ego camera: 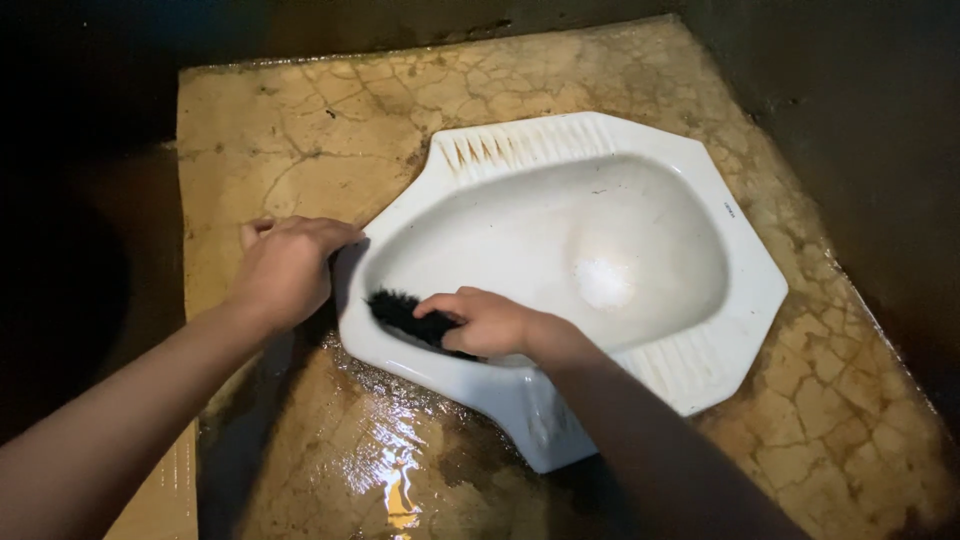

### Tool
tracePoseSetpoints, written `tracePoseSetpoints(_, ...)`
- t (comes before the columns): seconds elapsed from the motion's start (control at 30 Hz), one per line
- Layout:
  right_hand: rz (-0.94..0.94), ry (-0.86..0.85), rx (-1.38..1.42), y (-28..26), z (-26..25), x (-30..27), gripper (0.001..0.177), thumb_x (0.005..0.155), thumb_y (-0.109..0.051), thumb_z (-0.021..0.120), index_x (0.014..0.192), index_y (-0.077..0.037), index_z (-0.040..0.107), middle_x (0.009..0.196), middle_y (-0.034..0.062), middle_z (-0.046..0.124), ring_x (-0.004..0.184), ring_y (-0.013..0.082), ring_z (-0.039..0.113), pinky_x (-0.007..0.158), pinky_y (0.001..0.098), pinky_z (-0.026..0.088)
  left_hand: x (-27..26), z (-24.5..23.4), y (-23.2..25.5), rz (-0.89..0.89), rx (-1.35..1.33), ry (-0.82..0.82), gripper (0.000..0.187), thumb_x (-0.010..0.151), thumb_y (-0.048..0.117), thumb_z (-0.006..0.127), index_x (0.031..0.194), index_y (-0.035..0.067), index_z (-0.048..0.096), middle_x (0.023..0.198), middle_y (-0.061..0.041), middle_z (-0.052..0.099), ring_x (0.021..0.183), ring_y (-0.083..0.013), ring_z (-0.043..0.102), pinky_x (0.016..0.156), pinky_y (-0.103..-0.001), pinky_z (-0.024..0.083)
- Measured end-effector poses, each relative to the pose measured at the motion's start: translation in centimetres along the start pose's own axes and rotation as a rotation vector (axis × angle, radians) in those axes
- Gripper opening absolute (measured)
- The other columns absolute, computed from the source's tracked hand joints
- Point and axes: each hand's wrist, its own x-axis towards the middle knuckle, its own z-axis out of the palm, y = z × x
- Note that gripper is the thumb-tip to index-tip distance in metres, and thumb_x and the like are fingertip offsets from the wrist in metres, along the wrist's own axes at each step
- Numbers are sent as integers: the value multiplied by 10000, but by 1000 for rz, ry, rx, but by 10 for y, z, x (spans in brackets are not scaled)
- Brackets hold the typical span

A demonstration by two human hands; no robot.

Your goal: Scrubbing the floor and the surrounding area of a squat toilet with a brush and water.

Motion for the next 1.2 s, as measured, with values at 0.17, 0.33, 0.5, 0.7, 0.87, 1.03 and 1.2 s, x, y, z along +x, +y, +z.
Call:
tracePoseSetpoints(0.17,-132,239,210,-10,24,-22,465,868,-182,629,1328,-244,640,1147,122,587,1126,284,582,1005,378,475,3,-8,-20,-138,-32,-6,597,719,-93,583,1197,220,758,1300,-12,706,1239,-242,604,1027,-520,296)
tracePoseSetpoints(0.33,-292,274,98,-52,13,-19,527,837,-195,686,1361,-219,646,1168,136,570,1148,306,514,1026,396,435,-9,-17,-40,-182,-62,51,561,761,-58,617,1237,212,740,1292,-39,702,1223,-262,606,999,-493,307)
tracePoseSetpoints(0.5,-493,615,-231,-61,-3,42,452,879,-249,715,1329,-296,714,1263,177,573,1152,362,539,1024,435,455,-23,-19,-51,-207,-112,69,541,752,-38,636,1227,202,736,1293,-45,698,1226,-248,600,1020,-477,296)
tracePoseSetpoints(0.7,5,723,-471,-49,-38,88,403,851,-309,729,1254,-298,725,1133,238,585,1014,453,541,890,523,480,-37,-25,-66,-191,-96,111,444,867,-12,616,1231,205,747,1274,-41,717,1226,-242,595,1070,-476,291)
tracePoseSetpoints(0.87,-272,545,-514,-110,27,55,404,830,-286,746,1234,-281,741,1060,186,586,1064,385,536,915,527,473,-23,-36,-64,-196,-54,56,498,764,-10,648,1198,214,749,1268,-25,716,1233,-235,602,1046,-494,321)
tracePoseSetpoints(1.03,-182,576,-377,-116,6,45,457,793,-274,754,1248,-242,735,1065,175,579,1052,384,532,904,501,475,-7,-38,-64,-103,1,83,512,757,-10,655,1205,219,754,1267,-31,718,1232,-253,608,1017,-531,328)
tracePoseSetpoints(1.2,-79,638,-409,-126,29,21,430,786,-282,759,1211,-219,744,1072,188,561,1034,386,528,871,495,476,2,-53,-40,-169,18,32,300,920,304,759,1205,213,754,1270,-21,715,1229,-244,600,1035,-552,306)
